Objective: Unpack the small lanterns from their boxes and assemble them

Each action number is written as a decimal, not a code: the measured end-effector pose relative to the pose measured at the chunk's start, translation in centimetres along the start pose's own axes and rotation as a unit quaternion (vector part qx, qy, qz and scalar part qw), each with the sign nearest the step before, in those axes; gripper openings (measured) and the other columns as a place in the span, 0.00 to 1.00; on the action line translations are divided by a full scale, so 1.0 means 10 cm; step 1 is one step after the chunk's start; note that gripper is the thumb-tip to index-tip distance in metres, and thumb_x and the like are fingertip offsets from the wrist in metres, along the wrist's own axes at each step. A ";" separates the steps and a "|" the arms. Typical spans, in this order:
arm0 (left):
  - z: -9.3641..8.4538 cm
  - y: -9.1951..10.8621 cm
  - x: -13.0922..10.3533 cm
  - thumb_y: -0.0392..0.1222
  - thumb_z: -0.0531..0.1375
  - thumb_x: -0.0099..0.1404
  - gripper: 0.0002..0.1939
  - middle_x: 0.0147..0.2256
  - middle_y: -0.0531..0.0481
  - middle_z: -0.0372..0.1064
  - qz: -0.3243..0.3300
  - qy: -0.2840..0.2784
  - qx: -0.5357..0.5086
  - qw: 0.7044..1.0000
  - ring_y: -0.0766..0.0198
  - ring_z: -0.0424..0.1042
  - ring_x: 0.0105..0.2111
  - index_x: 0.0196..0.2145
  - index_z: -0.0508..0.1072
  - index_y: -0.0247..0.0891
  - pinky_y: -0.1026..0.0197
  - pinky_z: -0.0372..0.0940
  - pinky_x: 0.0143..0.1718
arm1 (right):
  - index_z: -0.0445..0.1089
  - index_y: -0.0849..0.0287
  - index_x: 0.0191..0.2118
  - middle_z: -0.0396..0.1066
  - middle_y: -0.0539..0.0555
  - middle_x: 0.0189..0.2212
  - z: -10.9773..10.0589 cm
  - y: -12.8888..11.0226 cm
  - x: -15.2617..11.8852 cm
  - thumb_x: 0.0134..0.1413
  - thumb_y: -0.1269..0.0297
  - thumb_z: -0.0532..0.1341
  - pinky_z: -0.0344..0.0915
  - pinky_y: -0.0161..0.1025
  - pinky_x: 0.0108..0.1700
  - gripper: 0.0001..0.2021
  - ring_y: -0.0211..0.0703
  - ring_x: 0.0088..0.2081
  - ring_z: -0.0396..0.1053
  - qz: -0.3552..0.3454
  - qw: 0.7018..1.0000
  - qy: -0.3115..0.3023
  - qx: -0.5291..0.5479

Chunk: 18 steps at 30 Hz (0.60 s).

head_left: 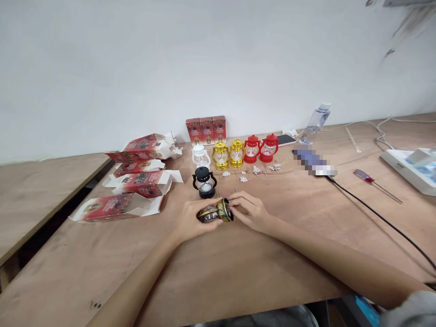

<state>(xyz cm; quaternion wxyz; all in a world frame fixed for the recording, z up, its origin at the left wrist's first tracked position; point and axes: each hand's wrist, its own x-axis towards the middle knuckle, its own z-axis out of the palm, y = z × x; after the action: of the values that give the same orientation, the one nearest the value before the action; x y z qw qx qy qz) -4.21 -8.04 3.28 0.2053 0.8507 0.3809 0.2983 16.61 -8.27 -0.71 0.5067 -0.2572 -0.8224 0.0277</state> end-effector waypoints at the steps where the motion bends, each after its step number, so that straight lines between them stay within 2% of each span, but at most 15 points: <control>1: 0.00 0.00 0.00 0.41 0.62 0.50 0.22 0.37 0.50 0.76 -0.002 0.000 -0.003 1.000 0.63 0.75 0.30 0.45 0.73 0.37 0.62 0.69 0.39 | 0.64 0.58 0.38 0.70 0.57 0.35 0.00 0.00 0.00 0.55 0.74 0.56 0.69 0.33 0.36 0.06 0.37 0.35 0.70 0.006 1.000 -0.001 0.014; 8: 0.00 -0.03 0.00 0.40 0.63 0.50 0.23 0.37 0.49 0.76 0.007 0.003 -0.008 1.000 0.64 0.75 0.30 0.46 0.72 0.34 0.63 0.70 0.38 | 0.66 0.57 0.37 0.70 0.56 0.35 0.00 0.02 0.00 0.54 0.73 0.58 0.69 0.35 0.38 0.05 0.38 0.36 0.70 0.021 0.999 0.001 0.039; 18: 0.02 -0.02 -0.01 0.41 0.63 0.51 0.23 0.38 0.50 0.76 0.009 0.006 0.015 1.000 0.63 0.75 0.31 0.46 0.72 0.37 0.62 0.69 0.39 | 0.66 0.57 0.34 0.71 0.56 0.34 0.01 -0.01 0.00 0.54 0.71 0.58 0.69 0.33 0.34 0.02 0.36 0.32 0.71 0.008 1.000 0.019 0.015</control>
<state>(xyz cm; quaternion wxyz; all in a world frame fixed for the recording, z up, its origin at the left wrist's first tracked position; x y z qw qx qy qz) -4.25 -7.98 3.00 0.1879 0.8553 0.3789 0.2993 16.52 -8.31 -0.73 0.5257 -0.2570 -0.8100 0.0395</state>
